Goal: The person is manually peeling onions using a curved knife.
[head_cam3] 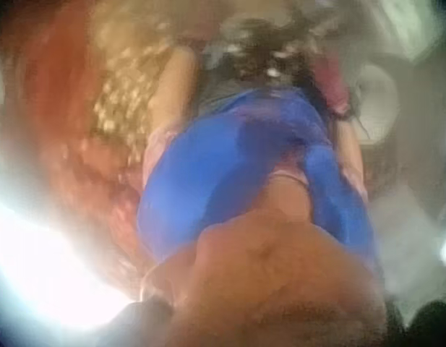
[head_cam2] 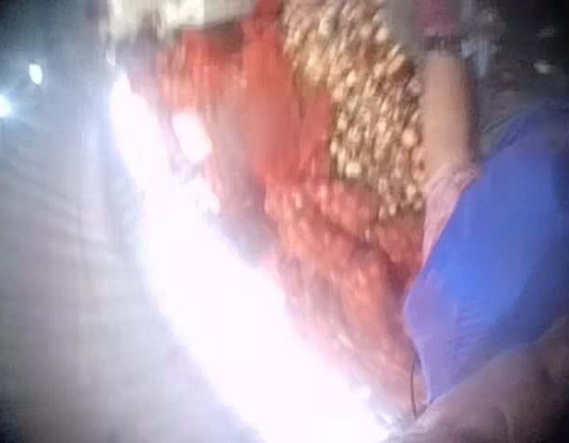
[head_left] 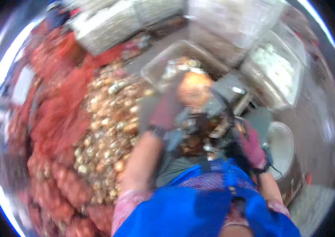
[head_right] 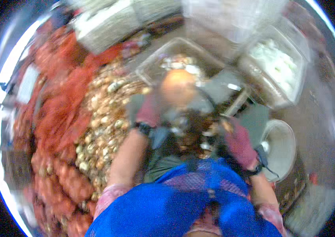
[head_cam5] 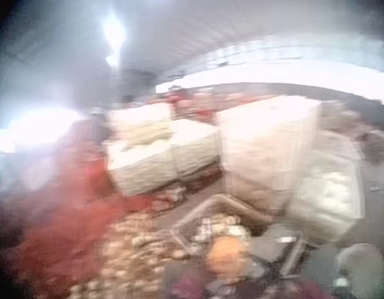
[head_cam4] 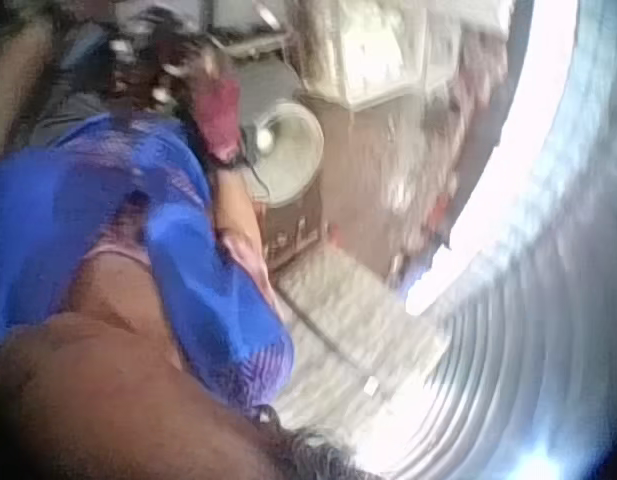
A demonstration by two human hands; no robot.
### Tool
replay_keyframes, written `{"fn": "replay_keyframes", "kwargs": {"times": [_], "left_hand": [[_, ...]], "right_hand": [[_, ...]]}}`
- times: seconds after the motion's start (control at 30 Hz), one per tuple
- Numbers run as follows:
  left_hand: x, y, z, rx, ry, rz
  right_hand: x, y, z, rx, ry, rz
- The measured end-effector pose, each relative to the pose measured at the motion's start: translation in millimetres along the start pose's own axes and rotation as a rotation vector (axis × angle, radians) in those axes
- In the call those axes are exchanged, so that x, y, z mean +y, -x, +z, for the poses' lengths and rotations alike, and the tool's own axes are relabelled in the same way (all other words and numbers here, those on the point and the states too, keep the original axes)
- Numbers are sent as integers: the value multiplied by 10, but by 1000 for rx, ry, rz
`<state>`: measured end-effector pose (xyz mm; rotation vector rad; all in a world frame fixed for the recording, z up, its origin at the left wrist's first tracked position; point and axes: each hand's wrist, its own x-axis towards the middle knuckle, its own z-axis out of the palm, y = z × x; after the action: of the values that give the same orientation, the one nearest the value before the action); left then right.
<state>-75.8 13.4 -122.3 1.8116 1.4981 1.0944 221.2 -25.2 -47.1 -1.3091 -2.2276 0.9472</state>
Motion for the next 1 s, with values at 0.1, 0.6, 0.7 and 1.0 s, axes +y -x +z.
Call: {"fn": "replay_keyframes", "kwargs": {"times": [0.1, 0.6, 0.7, 1.0], "left_hand": [[316, -234, 172, -113, 1449, -461], [369, -220, 332, 118, 1747, -337], [435, -280, 335, 243, 1776, -353], [180, -319, 342, 214, 1655, -337]], "right_hand": [[749, 272, 10, -15, 407, -210], [1048, -3028, -410, -973, -1814, -395], [1345, -3358, -165, -598, -2119, -477], [1158, -2581, -262, 114, -1531, -342]]}}
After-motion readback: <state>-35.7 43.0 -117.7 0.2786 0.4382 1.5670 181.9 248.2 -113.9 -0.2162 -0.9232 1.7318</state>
